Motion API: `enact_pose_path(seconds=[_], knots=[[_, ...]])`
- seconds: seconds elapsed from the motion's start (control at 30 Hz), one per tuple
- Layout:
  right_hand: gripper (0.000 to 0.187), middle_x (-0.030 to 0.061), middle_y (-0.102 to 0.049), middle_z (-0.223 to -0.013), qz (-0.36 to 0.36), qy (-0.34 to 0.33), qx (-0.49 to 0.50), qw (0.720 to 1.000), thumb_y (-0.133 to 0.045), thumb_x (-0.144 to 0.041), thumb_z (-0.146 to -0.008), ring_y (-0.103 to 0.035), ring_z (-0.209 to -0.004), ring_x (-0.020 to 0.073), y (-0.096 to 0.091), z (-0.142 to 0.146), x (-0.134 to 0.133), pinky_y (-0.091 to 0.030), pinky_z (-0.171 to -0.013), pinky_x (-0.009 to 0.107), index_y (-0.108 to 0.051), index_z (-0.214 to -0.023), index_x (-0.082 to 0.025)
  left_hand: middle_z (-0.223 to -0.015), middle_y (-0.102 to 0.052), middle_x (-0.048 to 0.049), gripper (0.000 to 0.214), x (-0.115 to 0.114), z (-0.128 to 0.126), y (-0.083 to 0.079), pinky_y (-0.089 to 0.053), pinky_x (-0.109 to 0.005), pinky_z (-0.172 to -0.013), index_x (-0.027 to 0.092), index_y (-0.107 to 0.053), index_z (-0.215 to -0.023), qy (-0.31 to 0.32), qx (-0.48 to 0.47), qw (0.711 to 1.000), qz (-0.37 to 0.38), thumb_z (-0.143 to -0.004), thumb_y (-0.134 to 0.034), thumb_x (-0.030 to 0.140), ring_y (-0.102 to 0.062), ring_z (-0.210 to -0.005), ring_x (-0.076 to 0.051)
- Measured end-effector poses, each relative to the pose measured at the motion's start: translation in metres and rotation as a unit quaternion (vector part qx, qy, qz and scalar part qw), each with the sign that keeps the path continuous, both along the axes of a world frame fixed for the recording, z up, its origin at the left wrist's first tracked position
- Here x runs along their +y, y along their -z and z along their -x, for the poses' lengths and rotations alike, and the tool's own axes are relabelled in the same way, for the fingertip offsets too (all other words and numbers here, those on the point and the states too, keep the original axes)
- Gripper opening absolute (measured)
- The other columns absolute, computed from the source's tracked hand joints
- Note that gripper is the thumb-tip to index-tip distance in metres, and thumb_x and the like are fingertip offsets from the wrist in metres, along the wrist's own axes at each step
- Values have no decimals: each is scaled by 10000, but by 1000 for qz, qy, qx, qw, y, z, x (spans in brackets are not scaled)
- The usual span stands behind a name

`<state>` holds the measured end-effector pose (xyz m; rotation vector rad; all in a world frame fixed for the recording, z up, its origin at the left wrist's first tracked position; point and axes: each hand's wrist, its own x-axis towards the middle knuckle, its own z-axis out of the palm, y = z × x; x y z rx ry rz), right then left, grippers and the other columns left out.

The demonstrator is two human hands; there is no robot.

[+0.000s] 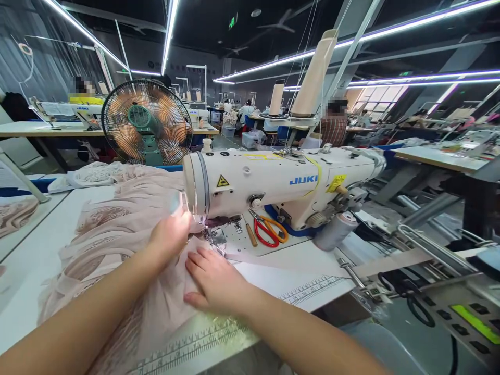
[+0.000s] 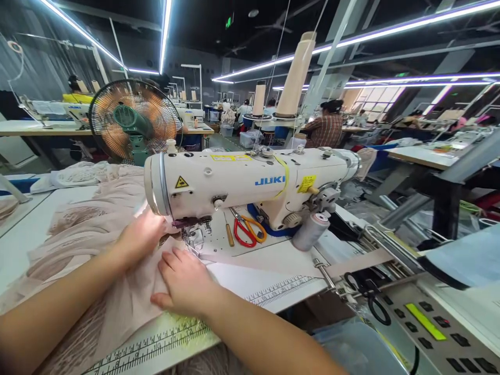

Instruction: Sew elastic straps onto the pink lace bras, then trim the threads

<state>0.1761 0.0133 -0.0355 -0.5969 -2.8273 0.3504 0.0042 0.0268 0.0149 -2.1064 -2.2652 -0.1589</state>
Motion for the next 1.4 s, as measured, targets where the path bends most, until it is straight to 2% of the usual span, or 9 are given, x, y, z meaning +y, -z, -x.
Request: enact_pose_path(seconds=[0.1,0.17,0.23,0.4,0.6,0.83,1.03,1.23,1.4], knots=[[655,142,-450,-1416,20,10,5,1000,-599,-509,-867,-348,-1327,317,-3,2,3,-274,-1123,467,-460,-1366,-109,-1074,-660,-85,277,-32,-7,8,-496,-296,-824,176,-637,-998,118,-12,992,31,-890,-383,191,-628,-928,-195],[669,151,-469,-1396,23,15,9,1000,-616,-514,-860,-365,-1323,296,-4,1,4,-269,-1133,447,-458,-1367,-107,-1181,-643,-80,302,-46,-6,21,-494,-293,-899,191,-619,-1104,193,-41,980,15,-895,-405,233,-605,-1047,-199],[644,147,-474,-1394,12,8,14,1000,-620,-502,-866,-350,-1340,272,-5,-4,3,-254,-1148,420,-475,-1350,-103,-1288,-597,-112,369,-51,-2,37,-477,-339,-967,162,-563,-1223,230,-62,971,-25,-916,-386,265,-565,-1152,-225],[526,136,-482,-1398,1,-3,-3,1000,-560,-443,-914,-370,-1336,267,4,-31,-7,-276,-1139,432,-512,-1313,-103,-1344,-564,-142,385,-46,5,61,-441,-454,-1017,123,-589,-1215,230,-33,970,-72,-936,-399,307,-541,-1195,-283],[455,119,-489,-1399,16,4,53,998,-499,-387,-934,-390,-1325,261,21,-56,-12,-268,-1133,455,-514,-1300,-116,-1247,-626,-120,302,-38,-1,49,-495,-418,-888,133,-638,-1057,238,-17,968,-74,-926,-402,269,-585,-1019,-263],[252,76,-648,-1157,21,-34,87,995,-537,-346,-896,-548,-1145,219,14,-57,-15,-350,-1072,406,-610,-1058,-167,-1058,-668,-84,237,-40,-4,37,-481,-364,-789,185,-638,-1026,262,-14,963,-63,-907,-446,259,-577,-882,-226],[419,133,-541,-1343,23,17,83,996,-493,-376,-927,-438,-1293,256,20,-55,-10,-315,-1113,455,-545,-1245,-107,-1116,-652,-89,227,-32,-6,42,-488,-389,-790,175,-636,-1015,239,7,969,-65,-897,-471,276,-573,-885,-238],[436,152,-543,-1338,22,21,73,997,-485,-381,-929,-424,-1306,286,19,-55,-9,-341,-1104,473,-565,-1228,-74,-1226,-630,-111,293,-28,-5,48,-512,-434,-823,147,-620,-1113,238,17,968,-83,-909,-466,290,-579,-967,-269],[448,149,-535,-1348,15,15,76,997,-463,-389,-941,-445,-1291,293,17,-56,-10,-352,-1099,477,-570,-1229,-63,-1211,-635,-129,281,-30,-5,46,-519,-430,-842,128,-628,-1082,242,14,966,-88,-902,-464,269,-589,-984,-271]])
